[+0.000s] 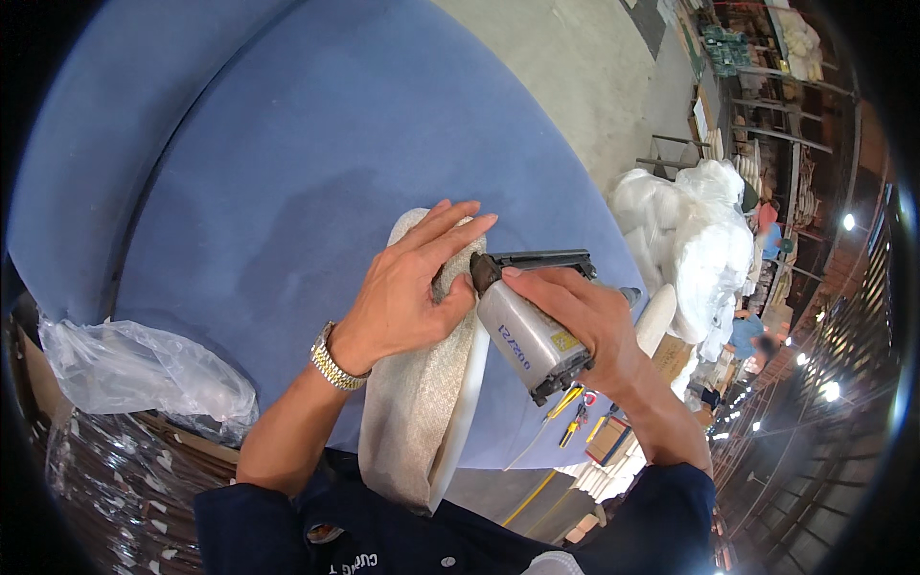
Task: The person staples fabric onto cushion cores using a pneumatic staple gun, then trims excess fabric with a utility knife. They repeat this process on multiple cushion pieces, folding and aligning the fabric before stapling and cutting.
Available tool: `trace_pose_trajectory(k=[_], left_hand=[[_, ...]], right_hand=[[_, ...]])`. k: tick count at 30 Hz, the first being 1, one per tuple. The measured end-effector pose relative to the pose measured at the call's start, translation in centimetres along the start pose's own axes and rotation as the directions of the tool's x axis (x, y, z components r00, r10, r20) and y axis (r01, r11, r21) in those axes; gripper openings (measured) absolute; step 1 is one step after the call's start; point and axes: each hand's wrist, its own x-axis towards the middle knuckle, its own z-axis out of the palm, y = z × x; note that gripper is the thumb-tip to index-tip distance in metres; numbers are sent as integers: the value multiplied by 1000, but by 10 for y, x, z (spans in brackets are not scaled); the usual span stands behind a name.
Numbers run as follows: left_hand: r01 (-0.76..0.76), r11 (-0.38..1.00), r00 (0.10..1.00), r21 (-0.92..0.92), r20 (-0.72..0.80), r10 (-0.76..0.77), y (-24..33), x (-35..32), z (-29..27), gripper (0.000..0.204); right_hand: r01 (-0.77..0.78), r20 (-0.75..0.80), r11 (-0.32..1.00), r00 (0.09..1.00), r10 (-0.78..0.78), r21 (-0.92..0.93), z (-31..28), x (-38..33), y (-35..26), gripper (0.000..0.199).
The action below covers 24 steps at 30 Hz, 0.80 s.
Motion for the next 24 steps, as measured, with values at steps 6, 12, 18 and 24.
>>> trace_pose_trajectory(k=[6, 12, 18, 24], left_hand=[[-1, 1000, 1000, 19, 10, 0, 1, 2, -3, 68], [10, 999, 1000, 34, 20, -11, 3, 2, -1, 69], [28, 999, 999, 40, 37, -29, 6, 3, 3, 69], [-4, 999, 999, 49, 44, 2, 4, 2, 6, 69]], right_hand=[[66, -74, 994, 995, -72, -84, 10, -4, 1, 68], [112, -74, 982, 989, -124, -153, 12, -11, 3, 61], [153, -146, 966, 972, -185, -209, 23, -23, 9, 55], [112, -135, 987, 983, -128, -117, 17, -17, 12, 61]])
